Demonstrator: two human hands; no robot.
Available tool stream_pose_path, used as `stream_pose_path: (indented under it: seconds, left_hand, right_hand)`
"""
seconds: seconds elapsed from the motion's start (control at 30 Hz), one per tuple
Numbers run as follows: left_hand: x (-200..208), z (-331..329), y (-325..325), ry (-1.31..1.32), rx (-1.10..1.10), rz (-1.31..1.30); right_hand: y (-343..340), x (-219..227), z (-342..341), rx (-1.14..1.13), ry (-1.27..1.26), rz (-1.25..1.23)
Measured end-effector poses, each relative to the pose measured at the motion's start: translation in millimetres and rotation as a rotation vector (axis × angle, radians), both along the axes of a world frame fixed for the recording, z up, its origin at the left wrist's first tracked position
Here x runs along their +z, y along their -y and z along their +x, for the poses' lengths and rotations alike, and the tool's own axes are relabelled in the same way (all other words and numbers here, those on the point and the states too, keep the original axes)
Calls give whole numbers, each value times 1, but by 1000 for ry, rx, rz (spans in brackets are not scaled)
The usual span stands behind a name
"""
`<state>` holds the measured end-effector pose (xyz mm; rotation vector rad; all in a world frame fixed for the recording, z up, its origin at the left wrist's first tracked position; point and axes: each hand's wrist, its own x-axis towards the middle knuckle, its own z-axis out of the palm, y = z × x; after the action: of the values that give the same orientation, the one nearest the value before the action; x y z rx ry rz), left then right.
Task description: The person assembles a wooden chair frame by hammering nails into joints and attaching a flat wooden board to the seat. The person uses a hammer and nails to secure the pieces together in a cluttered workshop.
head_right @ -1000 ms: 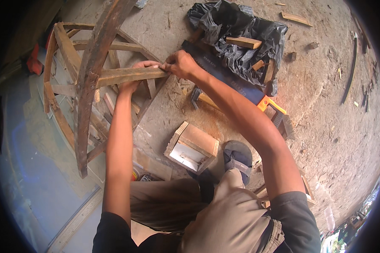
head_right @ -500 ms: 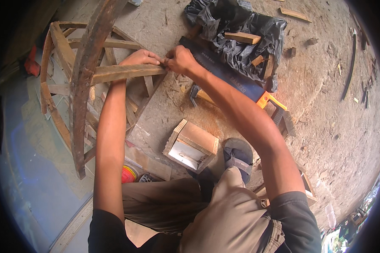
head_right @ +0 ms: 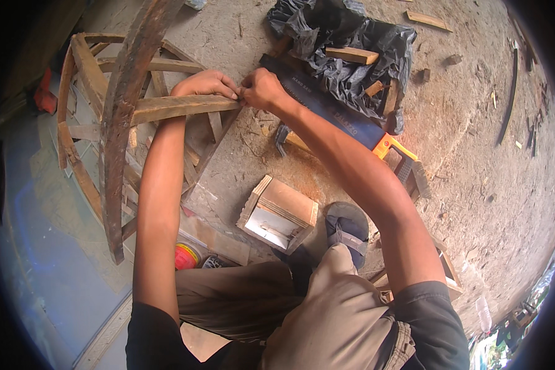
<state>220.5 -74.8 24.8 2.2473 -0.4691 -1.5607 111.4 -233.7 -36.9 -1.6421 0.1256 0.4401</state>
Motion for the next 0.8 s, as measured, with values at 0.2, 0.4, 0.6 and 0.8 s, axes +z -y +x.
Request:
stream_pose_path:
  seconds: [0.2,0.4,0.6,0.8]
  left_hand:
    - [-7,1,2,-21,-7,-29]
    - [-4,-2,0,15,-14,-120]
    - [-3,-3,0,-20,36,-87]
    - [-3,2,1,-84,20,-39]
  right_hand:
    - [-5,1,-7,-96,29,-99]
    - [-9,-1,-15,-213,57,-129]
    - [-7,-4,-13,-208,-146,109]
    - [-8,0,-8,-285,-510,419]
